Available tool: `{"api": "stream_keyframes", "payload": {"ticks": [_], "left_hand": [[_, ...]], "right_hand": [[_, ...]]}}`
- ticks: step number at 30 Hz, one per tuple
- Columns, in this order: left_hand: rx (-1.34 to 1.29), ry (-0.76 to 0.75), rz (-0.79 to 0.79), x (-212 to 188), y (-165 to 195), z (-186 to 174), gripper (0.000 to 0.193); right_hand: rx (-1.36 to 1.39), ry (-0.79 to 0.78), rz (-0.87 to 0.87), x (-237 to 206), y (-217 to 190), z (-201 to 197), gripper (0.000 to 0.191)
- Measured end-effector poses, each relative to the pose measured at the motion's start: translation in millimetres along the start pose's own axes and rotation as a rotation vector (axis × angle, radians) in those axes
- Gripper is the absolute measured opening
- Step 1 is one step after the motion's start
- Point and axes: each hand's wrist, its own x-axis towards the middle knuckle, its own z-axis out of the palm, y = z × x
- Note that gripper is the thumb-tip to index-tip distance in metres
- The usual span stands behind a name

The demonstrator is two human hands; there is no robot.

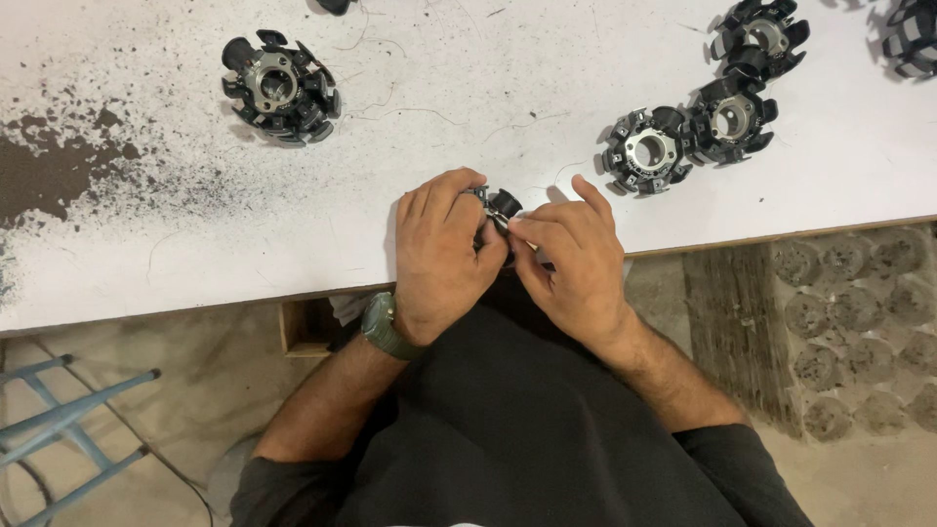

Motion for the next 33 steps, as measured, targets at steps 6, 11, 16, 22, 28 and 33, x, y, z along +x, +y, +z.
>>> {"api": "stream_keyframes", "payload": {"ticks": [6,11,16,22,28,33], "left_hand": [[-0.023,0.052,-0.036,4,6,-16,0.012],[-0.005,0.121,0.004,11,-4,-47,0.024],[0.038,-0.088,0.058,13,-2,-42,0.031],[0.092,-0.071,0.103,18,1,-39,0.017],[0.113,-0.150,0.242,18,9,-47,0.018],[0.001,-0.130,0.075,23,13,-42,0.015]], "right_hand": [[0.047,-0.042,0.018,3,0,-8,0.026],[0.122,0.081,0.070,1,2,-8,0.025],[0.178,0.083,0.114,4,5,3,0.023],[0.205,0.069,0.108,5,6,2,0.023],[0.187,0.082,0.094,3,7,5,0.025],[0.220,0.128,0.045,0,10,5,0.029]]}}
